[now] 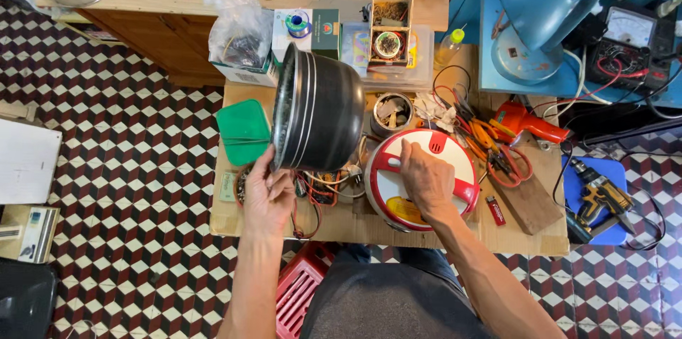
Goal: The person disassembles a red and white electric rice cooker on a cluttered workbench. They remove the inner metal pot, briefly walk outside to rinse it, and return to the bench. They then use a power drill to remove screws from the bottom of the cooker's base.
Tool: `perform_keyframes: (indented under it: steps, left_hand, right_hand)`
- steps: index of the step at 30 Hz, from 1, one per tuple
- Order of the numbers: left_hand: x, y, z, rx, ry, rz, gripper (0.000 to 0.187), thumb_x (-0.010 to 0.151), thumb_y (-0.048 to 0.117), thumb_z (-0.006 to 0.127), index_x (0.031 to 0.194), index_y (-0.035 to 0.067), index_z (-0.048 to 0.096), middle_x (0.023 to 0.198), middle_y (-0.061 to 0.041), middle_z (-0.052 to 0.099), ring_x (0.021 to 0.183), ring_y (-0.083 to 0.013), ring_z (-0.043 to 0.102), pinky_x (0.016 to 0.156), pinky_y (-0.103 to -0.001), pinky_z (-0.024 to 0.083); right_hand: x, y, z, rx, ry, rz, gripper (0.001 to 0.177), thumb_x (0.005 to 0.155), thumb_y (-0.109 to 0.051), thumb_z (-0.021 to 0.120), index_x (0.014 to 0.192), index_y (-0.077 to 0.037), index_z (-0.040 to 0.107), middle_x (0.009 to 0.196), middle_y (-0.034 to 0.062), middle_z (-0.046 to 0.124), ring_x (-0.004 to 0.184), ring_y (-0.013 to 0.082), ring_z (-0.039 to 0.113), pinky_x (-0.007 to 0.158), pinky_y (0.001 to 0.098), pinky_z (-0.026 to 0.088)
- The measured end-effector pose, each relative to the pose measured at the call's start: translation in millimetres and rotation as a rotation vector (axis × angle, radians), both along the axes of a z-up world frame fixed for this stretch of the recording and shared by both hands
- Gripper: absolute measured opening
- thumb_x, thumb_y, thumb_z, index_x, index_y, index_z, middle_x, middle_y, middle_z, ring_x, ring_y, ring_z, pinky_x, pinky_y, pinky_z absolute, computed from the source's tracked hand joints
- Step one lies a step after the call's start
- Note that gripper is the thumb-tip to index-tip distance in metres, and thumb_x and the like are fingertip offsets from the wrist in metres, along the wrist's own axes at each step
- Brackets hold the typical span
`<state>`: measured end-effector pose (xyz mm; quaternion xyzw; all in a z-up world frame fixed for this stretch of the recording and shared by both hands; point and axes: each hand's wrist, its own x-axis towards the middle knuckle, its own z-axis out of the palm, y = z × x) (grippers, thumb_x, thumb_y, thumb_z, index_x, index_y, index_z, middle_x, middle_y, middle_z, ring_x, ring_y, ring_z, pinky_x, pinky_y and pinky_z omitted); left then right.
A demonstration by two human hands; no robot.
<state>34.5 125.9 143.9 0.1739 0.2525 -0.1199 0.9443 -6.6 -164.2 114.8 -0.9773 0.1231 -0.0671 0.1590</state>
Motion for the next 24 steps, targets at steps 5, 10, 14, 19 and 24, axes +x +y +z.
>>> perform_keyframes:
  steps: [5,10,14,19,24]
  left_hand:
    - [23,-30,-38,-0.114,-0.039,-0.09,0.008,0.099,0.006,0.066,0.094,0.0,0.063,0.072,-0.006,0.063,0.046,-0.0029,0.043,0.034,-0.013,0.031]
    - [35,-92,-17,0.29,-0.015,-0.01,0.009,0.098,0.009,0.068,0.1,0.002,0.063,0.072,-0.001,0.06,0.049,-0.0027,0.044,0.036,-0.017,0.027]
    - [30,-157,33,0.792,-0.218,-0.033,0.033,0.096,0.017,0.066,0.126,0.004,0.067,0.066,0.007,0.05,0.044,0.0005,0.033,0.035,-0.02,0.026]
    - [37,-206,67,1.173,-0.24,-0.088,0.05,0.094,0.02,0.067,0.141,0.004,0.06,0.065,0.007,0.047,0.044,-0.0017,0.04,0.035,-0.022,0.032]
    - [42,-231,74,1.443,-0.428,-0.167,0.046,0.097,0.024,0.064,0.139,0.004,0.063,0.066,0.007,0.048,0.054,-0.0023,0.043,0.044,-0.022,0.036]
  right_hand:
    - [3,-16,17,0.609,-0.043,-0.044,0.034,0.102,-0.04,0.056,0.104,-0.008,0.067,0.089,0.0148,0.074,0.078,0.0287,0.071,0.07,0.0421,0.056]
    - [41,-62,37,1.718,-0.041,0.012,0.051,0.104,-0.047,0.053,0.139,-0.01,0.056,0.136,0.011,0.065,0.124,0.0218,0.062,0.108,0.0369,0.048]
    - [60,-93,46,2.063,0.102,-0.014,0.064,0.1,-0.053,0.053,0.147,-0.011,0.047,0.134,0.0102,0.059,0.124,0.025,0.053,0.107,0.0461,0.044]
    - [72,-133,28,1.965,0.228,-0.084,0.063,0.088,-0.045,0.062,0.14,-0.012,0.049,0.127,0.0125,0.063,0.117,0.0268,0.063,0.097,0.0469,0.056]
    - [93,-143,-22,1.647,0.207,-0.181,0.036,0.085,-0.008,0.063,0.118,0.007,0.063,0.1,0.0208,0.069,0.077,0.0289,0.073,0.068,0.0426,0.064]
